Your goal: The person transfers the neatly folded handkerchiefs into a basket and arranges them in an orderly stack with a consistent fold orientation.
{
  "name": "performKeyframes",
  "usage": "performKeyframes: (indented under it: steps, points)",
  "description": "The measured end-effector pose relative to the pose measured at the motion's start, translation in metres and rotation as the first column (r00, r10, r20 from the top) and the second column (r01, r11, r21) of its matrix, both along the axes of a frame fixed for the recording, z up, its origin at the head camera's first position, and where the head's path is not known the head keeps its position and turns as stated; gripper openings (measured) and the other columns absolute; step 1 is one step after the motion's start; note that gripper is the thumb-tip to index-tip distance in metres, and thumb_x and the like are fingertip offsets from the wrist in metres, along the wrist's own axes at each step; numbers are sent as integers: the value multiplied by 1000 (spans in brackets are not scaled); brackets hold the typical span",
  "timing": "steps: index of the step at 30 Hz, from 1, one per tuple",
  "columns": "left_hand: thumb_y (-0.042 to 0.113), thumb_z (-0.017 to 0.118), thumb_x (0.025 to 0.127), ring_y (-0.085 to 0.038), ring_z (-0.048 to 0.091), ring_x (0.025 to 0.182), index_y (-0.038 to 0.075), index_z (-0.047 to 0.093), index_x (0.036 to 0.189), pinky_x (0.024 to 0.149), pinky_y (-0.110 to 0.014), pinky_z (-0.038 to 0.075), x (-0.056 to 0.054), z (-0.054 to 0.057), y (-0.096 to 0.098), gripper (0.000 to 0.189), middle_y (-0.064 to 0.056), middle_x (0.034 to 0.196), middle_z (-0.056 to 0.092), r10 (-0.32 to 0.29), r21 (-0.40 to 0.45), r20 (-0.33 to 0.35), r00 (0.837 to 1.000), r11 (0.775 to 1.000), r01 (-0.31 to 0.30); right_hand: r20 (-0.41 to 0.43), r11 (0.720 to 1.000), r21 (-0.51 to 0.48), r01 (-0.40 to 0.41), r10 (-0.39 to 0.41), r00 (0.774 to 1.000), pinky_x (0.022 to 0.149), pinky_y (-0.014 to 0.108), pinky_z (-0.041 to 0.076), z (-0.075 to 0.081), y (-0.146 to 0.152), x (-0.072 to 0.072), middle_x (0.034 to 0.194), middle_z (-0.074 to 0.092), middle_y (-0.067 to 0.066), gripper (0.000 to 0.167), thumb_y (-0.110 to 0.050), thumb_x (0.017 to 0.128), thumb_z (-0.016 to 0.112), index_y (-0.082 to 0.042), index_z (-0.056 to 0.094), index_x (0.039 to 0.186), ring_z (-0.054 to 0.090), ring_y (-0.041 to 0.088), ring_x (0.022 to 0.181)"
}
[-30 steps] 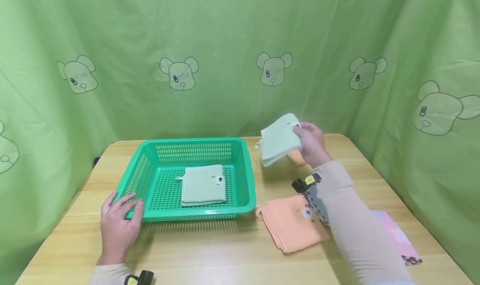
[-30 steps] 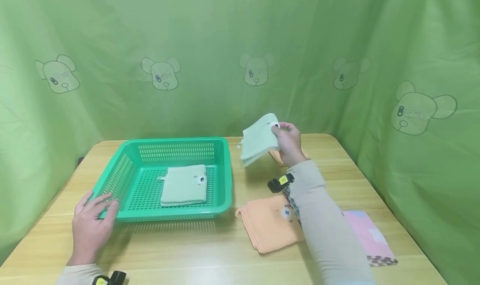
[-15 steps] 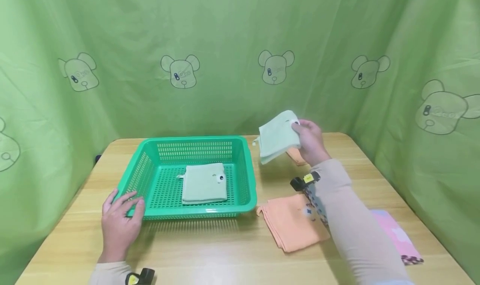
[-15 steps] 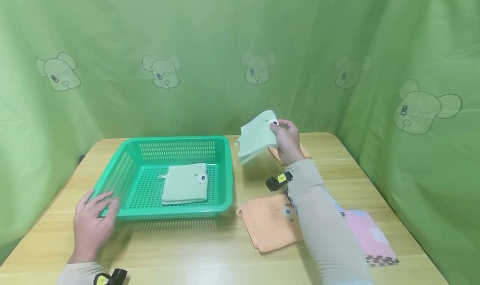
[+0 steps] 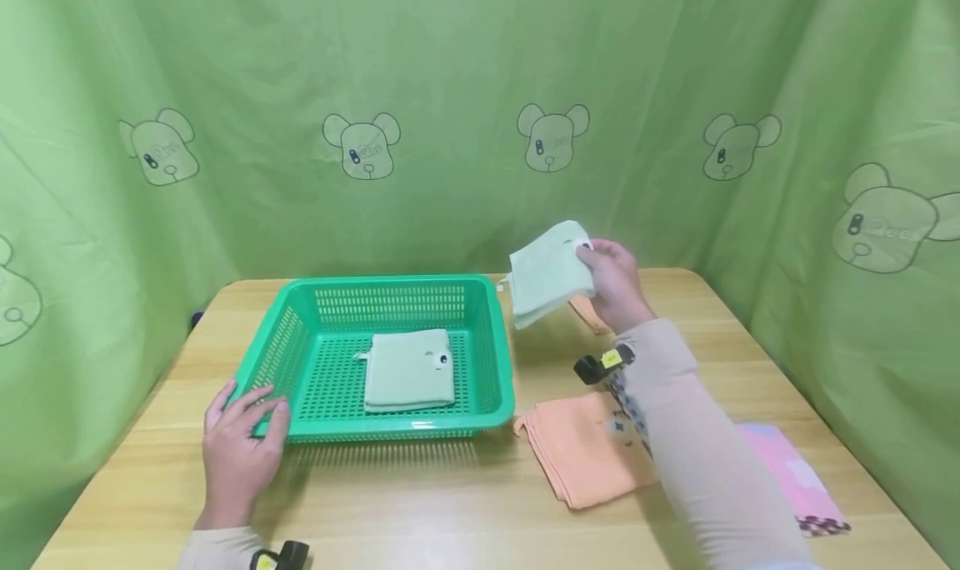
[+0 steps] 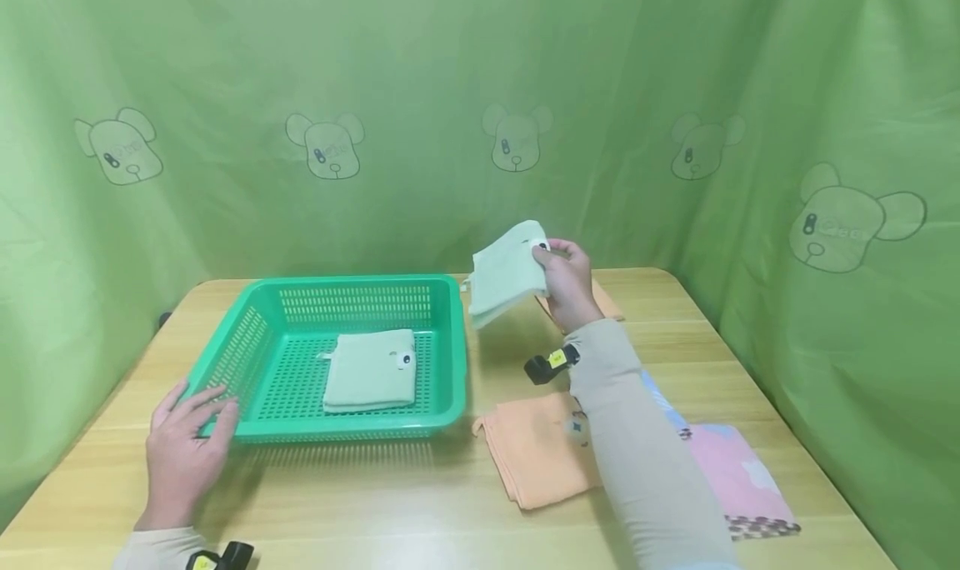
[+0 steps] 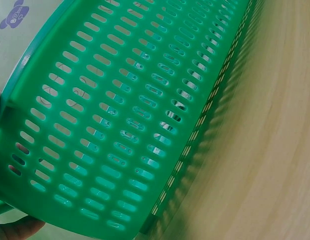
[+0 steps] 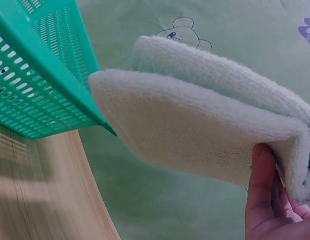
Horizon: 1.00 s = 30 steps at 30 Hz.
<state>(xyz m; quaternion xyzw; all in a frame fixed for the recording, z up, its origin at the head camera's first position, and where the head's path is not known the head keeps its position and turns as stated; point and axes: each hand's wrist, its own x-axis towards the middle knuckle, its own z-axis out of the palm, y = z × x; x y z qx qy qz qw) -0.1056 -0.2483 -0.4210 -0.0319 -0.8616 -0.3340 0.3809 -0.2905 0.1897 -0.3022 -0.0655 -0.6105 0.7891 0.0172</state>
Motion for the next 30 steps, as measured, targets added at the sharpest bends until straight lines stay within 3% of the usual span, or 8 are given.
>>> performKeyframes:
  steps: [6,16,23,30]
  points:
    - [12,65,84,-47,46,122,-3,73,86,112,-51,21,1,-2,-1,17,-24,104,68,-5,-1,-17,1000,1000,5,-6,1000,-1,-19,19,1000,85,25,53,-3,-3,-1,122,49,11,24,-7,98,53,-5,43,120,59,18,100]
    - [13,64,84,-47,45,122,-4,72,87,112,-52,20,5,-3,-2,19,-25,104,68,-1,-11,11,1000,1000,1,14,999,-1,-51,51,999,87,25,52,-7,-10,3,122,48,10,22,-5,98,51,-5,43,119,58,18,101]
    - [12,64,85,-45,45,123,-3,73,88,112,-52,20,-8,0,2,18,-24,105,68,-24,-2,-6,1000,1000,24,-15,999,-7,-46,46,999,87,25,52,2,-8,0,123,48,10,28,-7,98,52,-3,41,123,57,18,103]
    - [12,65,84,-46,42,126,-2,73,89,112,-52,19,-2,-2,-2,16,-23,106,68,-10,10,11,1000,1000,10,16,998,-22,-60,60,998,87,26,52,-2,-19,2,123,48,10,24,-5,98,52,-5,42,120,58,19,102]
